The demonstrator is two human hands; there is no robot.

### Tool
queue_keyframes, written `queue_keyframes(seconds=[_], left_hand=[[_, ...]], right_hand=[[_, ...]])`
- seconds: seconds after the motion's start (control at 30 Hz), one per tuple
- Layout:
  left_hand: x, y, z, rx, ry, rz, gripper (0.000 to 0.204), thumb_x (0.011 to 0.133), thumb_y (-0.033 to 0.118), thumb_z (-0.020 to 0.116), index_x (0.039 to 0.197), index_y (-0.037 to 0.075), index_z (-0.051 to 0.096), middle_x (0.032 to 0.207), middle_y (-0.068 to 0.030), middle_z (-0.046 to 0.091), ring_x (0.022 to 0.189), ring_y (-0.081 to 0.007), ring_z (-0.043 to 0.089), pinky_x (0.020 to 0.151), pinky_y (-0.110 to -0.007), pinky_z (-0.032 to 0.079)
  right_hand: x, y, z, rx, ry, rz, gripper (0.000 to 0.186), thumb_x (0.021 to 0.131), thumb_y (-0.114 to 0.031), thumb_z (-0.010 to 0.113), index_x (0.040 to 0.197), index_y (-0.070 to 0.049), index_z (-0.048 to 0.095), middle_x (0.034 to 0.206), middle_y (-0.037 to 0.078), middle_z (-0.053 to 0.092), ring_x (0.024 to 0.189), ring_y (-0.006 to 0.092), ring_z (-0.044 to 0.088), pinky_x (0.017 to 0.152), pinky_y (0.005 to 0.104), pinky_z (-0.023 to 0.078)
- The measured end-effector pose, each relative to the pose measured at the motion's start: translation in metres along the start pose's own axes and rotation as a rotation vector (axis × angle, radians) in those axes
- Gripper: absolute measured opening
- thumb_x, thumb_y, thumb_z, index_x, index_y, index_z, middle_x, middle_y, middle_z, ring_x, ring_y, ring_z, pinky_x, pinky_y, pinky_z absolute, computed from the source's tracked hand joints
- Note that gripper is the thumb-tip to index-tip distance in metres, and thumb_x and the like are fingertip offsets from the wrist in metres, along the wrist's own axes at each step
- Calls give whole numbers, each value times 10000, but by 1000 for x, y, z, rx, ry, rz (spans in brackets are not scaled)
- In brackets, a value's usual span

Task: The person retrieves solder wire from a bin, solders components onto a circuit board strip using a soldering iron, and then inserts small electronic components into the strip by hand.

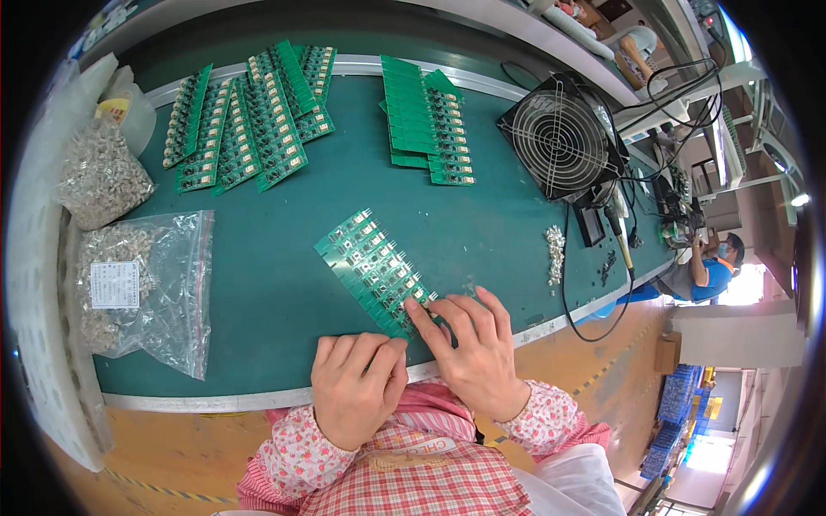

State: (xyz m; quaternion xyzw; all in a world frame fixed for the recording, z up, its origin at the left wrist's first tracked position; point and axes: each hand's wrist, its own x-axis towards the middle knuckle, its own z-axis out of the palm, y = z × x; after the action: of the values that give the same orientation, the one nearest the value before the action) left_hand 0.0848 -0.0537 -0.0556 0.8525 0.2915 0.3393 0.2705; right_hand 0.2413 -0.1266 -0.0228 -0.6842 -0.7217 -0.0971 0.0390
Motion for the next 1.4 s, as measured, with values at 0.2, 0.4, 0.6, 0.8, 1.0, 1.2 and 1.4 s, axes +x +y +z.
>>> queue_keyframes(seconds=[0.2, 0.4, 0.6, 0.8, 1.0, 1.2, 1.4], left_hand=[[-8, 3, -5, -4, 12, 10, 237, 702, 17, 731, 922, 79, 669, 882, -27, 628, 800, -210, 597, 736, -345, 433], [-47, 0, -15, -24, 258, -13, 311, 666, 10, 755, 959, 87, 686, 910, -25, 645, 848, -189, 630, 754, -343, 464], [-160, -25, -13, 29, 675, -540, 172, 736, 25, 739, 890, 69, 676, 873, -77, 674, 726, -223, 626, 665, -348, 477], [-349, -184, 52, 21, 470, -1451, 267, 853, 203, 603, 1088, 77, 622, 958, -192, 679, 832, -344, 670, 698, -416, 527], [-496, -313, 92, 355, -188, -1791, 510, 864, 302, 594, 1314, 69, 541, 1281, -208, 580, 1156, -372, 575, 965, -449, 477], [-487, -408, 78, 273, -603, -1667, 440, 907, 368, 546, 1242, 84, 576, 1311, -183, 520, 1177, -356, 526, 960, -464, 457], [-451, -440, 57, 284, -502, -1583, 383, 917, 366, 519, 1159, 81, 604, 1188, -196, 569, 1072, -379, 562, 898, -486, 469]], right_hand=[[2, 16, -3, -19, 19, -91, 490, 789, -88, 591, 1271, -169, 622, 1125, 49, 558, 1106, 217, 528, 1049, 481, 370], [10, 9, -6, -54, -5, -147, 530, 735, -11, 593, 1245, -150, 635, 1134, 87, 548, 1155, 272, 498, 1049, 502, 365], [10, -1, -10, -24, 26, -150, 558, 709, 75, 573, 1237, -92, 631, 1192, 124, 555, 1181, 326, 485, 1039, 489, 378], [18, -70, -10, 242, 144, -157, 427, 759, 91, 631, 1161, -49, 643, 1174, 127, 574, 1105, 349, 529, 963, 481, 439], [36, -155, -5, 377, 73, -395, 435, 728, 47, 691, 1141, -83, 651, 1144, 125, 574, 1083, 359, 537, 939, 496, 449], [39, -185, -15, 413, 90, -583, 355, 742, 2, 720, 1088, -44, 658, 1056, 103, 624, 944, 293, 620, 811, 399, 505], [27, -203, -18, 451, 36, -652, 341, 702, -25, 711, 1037, -51, 655, 1027, 98, 613, 944, 297, 609, 796, 413, 503]])
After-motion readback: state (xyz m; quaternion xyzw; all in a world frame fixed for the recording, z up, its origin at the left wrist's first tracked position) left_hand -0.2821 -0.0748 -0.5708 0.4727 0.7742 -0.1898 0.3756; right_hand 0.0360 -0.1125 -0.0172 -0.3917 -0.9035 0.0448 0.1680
